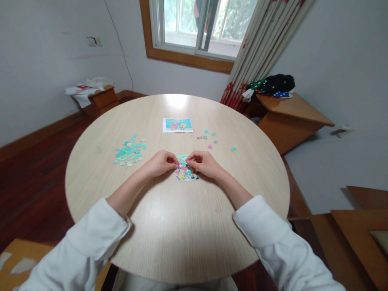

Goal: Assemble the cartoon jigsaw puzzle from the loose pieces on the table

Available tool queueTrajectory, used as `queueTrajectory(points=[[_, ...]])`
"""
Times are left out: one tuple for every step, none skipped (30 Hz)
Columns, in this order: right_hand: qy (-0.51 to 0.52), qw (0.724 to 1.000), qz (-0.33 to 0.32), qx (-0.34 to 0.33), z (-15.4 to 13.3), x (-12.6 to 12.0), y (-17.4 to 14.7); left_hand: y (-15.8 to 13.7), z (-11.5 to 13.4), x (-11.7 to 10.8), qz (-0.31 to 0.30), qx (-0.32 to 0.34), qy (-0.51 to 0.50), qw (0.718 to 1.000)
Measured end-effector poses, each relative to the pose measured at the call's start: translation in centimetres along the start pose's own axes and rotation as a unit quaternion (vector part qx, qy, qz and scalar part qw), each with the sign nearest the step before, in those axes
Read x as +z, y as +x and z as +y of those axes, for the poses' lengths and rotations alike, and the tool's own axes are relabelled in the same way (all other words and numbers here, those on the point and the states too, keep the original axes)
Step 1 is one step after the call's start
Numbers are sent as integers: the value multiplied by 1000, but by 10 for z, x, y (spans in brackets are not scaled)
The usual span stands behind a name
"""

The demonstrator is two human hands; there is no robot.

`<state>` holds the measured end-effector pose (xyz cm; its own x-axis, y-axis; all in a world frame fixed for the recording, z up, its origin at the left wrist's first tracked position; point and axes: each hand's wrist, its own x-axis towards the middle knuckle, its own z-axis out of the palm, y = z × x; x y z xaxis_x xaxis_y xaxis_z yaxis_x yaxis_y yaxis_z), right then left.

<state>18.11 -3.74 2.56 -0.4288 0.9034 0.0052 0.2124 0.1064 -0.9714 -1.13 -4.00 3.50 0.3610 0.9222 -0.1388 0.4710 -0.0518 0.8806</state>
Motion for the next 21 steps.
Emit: queueTrajectory(points=[[-1,1000,0,-1,0,0,0,0,0,0,2,3,1,1000],[-2,1000,0,-1,0,0,0,0,1,0,5,6,4,1000],[-2,1000,0,-2,0,0,0,0,1,1,10,8,11,1000],[-1,1000,-1,-1,1,0,0,0,1,1,15,11,20,1000],[-1,1000,-1,-2,1,0,0,0,1,1,21,14,31,999],[0,1000,-2,-2,1,0,0,0,1,1,26,17,43,999],[0,1000,-3,-2,1,-1,0,1,1,0,32,21,54,998],[1,1000,-3,-2,2,-1,0,1,0,0,36,26,64,997],[2,1000,-4,-1,2,-1,0,1,0,0,40,30,73,996],[2,1000,-5,-1,2,-1,0,2,-1,0,42,33,80,995],[2,1000,-5,-1,3,-1,-1,2,-1,0,44,35,87,995],[1,1000,-5,-1,3,-1,-1,2,-1,1,45,37,93,994],[0,1000,-5,-1,3,-1,-1,2,-2,1,46,40,98,993],[0,1000,-5,-2,3,-1,-1,2,-2,1,46,42,103,993],[-1,1000,-6,-2,3,-1,0,2,-2,1,47,45,106,992],[-1,1000,-6,-2,3,-1,0,2,-2,1,49,47,110,992],[-1,1000,-6,-3,3,-1,0,2,-2,2,50,49,114,991],[0,1000,-7,-4,3,-1,0,2,-2,2,51,51,119,990],[0,1000,-7,-4,3,-1,0,1,-2,2,51,51,125,989],[1,1000,-7,-5,3,-1,0,1,-1,2,51,51,131,989],[1,1000,-7,-5,3,-1,0,1,-1,3,51,49,136,988]])
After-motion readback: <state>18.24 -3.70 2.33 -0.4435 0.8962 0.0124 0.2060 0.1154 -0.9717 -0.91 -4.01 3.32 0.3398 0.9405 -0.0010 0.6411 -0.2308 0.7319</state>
